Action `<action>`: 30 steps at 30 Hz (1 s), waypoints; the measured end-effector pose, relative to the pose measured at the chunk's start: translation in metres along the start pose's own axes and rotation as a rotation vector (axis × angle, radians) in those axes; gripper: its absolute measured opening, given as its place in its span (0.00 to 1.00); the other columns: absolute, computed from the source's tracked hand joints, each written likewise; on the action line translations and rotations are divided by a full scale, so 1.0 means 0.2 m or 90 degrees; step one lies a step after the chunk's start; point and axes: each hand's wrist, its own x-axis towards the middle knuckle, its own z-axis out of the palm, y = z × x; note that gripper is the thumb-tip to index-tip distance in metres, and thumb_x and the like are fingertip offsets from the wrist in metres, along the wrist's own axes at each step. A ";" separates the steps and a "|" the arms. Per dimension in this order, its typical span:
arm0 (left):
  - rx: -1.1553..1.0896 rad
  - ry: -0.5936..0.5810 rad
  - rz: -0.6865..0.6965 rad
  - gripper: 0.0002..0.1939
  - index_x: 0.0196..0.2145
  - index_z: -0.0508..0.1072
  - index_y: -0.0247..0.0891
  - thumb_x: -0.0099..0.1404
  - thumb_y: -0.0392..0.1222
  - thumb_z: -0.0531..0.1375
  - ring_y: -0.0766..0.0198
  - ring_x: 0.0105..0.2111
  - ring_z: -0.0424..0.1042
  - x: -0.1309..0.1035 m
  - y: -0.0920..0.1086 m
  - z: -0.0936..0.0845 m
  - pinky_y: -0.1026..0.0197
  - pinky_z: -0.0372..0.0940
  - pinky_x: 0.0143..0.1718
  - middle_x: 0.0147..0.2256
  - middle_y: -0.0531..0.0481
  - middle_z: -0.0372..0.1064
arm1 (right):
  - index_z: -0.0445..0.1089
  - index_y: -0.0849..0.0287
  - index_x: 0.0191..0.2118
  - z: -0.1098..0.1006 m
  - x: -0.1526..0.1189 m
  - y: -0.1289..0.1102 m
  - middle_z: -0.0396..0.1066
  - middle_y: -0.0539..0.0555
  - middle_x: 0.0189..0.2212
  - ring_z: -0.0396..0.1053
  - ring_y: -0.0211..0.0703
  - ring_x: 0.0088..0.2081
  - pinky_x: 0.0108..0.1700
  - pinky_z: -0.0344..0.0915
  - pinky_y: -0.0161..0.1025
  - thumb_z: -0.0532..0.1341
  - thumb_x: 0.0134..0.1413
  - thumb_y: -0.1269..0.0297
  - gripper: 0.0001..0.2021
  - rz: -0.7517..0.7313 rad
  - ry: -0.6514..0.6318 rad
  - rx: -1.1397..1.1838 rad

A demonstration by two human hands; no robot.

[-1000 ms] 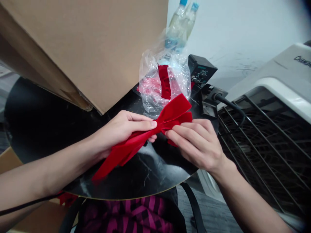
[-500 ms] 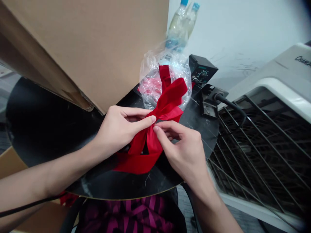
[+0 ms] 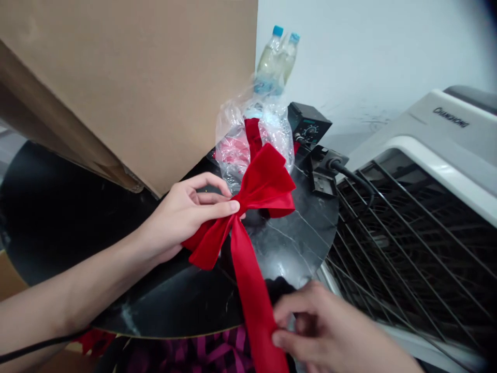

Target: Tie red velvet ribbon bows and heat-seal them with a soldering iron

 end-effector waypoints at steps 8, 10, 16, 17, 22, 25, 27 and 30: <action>0.052 0.024 0.011 0.10 0.36 0.84 0.40 0.56 0.43 0.75 0.57 0.35 0.83 0.00 0.00 0.00 0.62 0.77 0.40 0.33 0.47 0.84 | 0.75 0.64 0.43 -0.60 0.24 0.00 0.76 0.54 0.27 0.70 0.38 0.22 0.23 0.66 0.34 0.73 0.49 0.46 0.26 -0.345 0.721 0.082; 0.090 0.028 0.022 0.10 0.37 0.85 0.41 0.57 0.44 0.74 0.58 0.35 0.83 0.01 -0.01 0.00 0.63 0.76 0.40 0.34 0.47 0.84 | 0.77 0.63 0.42 -0.59 0.23 -0.04 0.76 0.55 0.27 0.71 0.39 0.21 0.24 0.66 0.36 0.72 0.50 0.46 0.24 -0.323 0.731 0.027; 0.150 0.030 0.023 0.06 0.37 0.86 0.44 0.60 0.43 0.72 0.61 0.39 0.81 0.02 -0.02 0.00 0.67 0.73 0.41 0.36 0.50 0.84 | 0.80 0.59 0.48 -0.73 0.01 -0.23 0.81 0.64 0.35 0.77 0.53 0.36 0.41 0.65 0.50 0.67 0.58 0.50 0.19 -0.150 1.045 -0.563; 0.154 0.025 0.023 0.06 0.37 0.86 0.44 0.60 0.43 0.72 0.60 0.39 0.81 0.02 -0.02 0.00 0.67 0.73 0.41 0.37 0.50 0.84 | 0.78 0.63 0.51 -0.80 0.01 -0.26 0.81 0.66 0.37 0.77 0.56 0.37 0.40 0.64 0.51 0.67 0.58 0.49 0.24 -0.103 1.009 -0.617; 0.169 0.018 0.018 0.07 0.38 0.85 0.42 0.60 0.43 0.72 0.59 0.41 0.82 0.02 0.00 0.01 0.64 0.73 0.45 0.38 0.49 0.84 | 0.82 0.70 0.44 -1.04 0.05 -0.35 0.80 0.70 0.35 0.76 0.49 0.35 0.37 0.61 0.50 0.59 0.64 0.57 0.20 -0.079 0.824 -0.702; 0.170 0.016 0.016 0.06 0.37 0.85 0.42 0.60 0.41 0.71 0.59 0.40 0.82 0.02 0.00 0.01 0.64 0.73 0.45 0.37 0.49 0.84 | 0.82 0.70 0.47 -1.06 0.03 -0.35 0.81 0.67 0.36 0.78 0.50 0.36 0.38 0.61 0.50 0.58 0.63 0.56 0.22 -0.093 0.794 -0.721; 0.170 0.014 0.018 0.07 0.37 0.85 0.42 0.60 0.42 0.72 0.60 0.40 0.81 0.02 0.00 0.01 0.64 0.73 0.45 0.37 0.49 0.84 | 0.82 0.68 0.48 -1.05 0.00 -0.32 0.81 0.64 0.33 0.77 0.48 0.34 0.36 0.60 0.49 0.59 0.62 0.56 0.21 -0.095 0.784 -0.724; 0.174 0.008 0.017 0.06 0.37 0.85 0.42 0.61 0.42 0.71 0.61 0.39 0.81 0.02 -0.01 0.00 0.64 0.73 0.44 0.36 0.50 0.84 | 0.82 0.62 0.50 -1.05 -0.03 -0.28 0.82 0.60 0.34 0.76 0.45 0.32 0.36 0.62 0.45 0.62 0.63 0.62 0.16 -0.103 0.789 -0.732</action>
